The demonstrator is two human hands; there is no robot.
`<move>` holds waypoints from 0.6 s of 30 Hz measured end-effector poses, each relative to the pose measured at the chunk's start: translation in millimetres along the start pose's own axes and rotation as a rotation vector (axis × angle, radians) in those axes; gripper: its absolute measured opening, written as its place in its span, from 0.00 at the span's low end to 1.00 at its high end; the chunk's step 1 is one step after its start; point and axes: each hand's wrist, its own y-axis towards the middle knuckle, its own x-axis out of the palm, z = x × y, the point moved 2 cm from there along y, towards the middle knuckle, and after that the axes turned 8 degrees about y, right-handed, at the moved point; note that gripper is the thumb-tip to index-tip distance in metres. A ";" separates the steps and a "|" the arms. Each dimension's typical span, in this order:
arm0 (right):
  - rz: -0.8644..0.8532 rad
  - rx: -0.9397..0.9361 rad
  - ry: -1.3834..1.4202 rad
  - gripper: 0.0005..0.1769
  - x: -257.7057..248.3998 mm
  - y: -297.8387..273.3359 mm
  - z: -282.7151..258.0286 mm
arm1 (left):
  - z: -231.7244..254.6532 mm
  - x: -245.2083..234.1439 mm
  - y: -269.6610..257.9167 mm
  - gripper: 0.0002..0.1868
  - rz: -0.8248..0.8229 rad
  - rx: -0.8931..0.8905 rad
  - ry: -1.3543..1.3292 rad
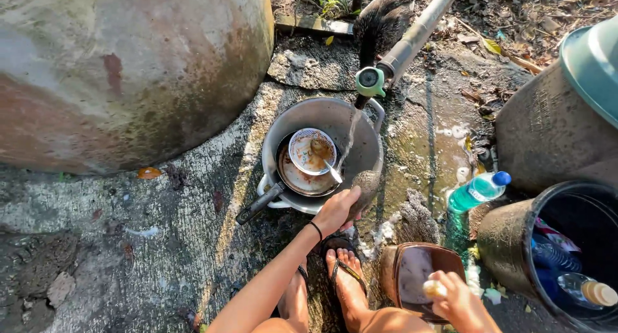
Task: The recorder washes various cooking pots, pans, and a ladle using a scrub pad and water from an outdoor tap.
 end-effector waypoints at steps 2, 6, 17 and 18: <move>-0.067 0.928 0.909 0.26 -5.9 -8.7 20.4 | 1.0 -2.5 -2.8 0.27 0.094 -0.018 0.147; 0.082 0.117 0.319 0.43 -65.6 107.2 -83.7 | -38.5 -5.4 22.1 0.27 0.254 0.173 0.485; 0.410 -0.093 -0.169 0.31 -37.0 324.7 -175.0 | 69.5 -16.6 -37.3 0.25 0.544 0.234 0.815; 0.412 -0.102 -0.165 0.31 -33.0 325.4 -189.0 | 63.2 -23.4 -31.8 0.25 0.553 0.237 0.818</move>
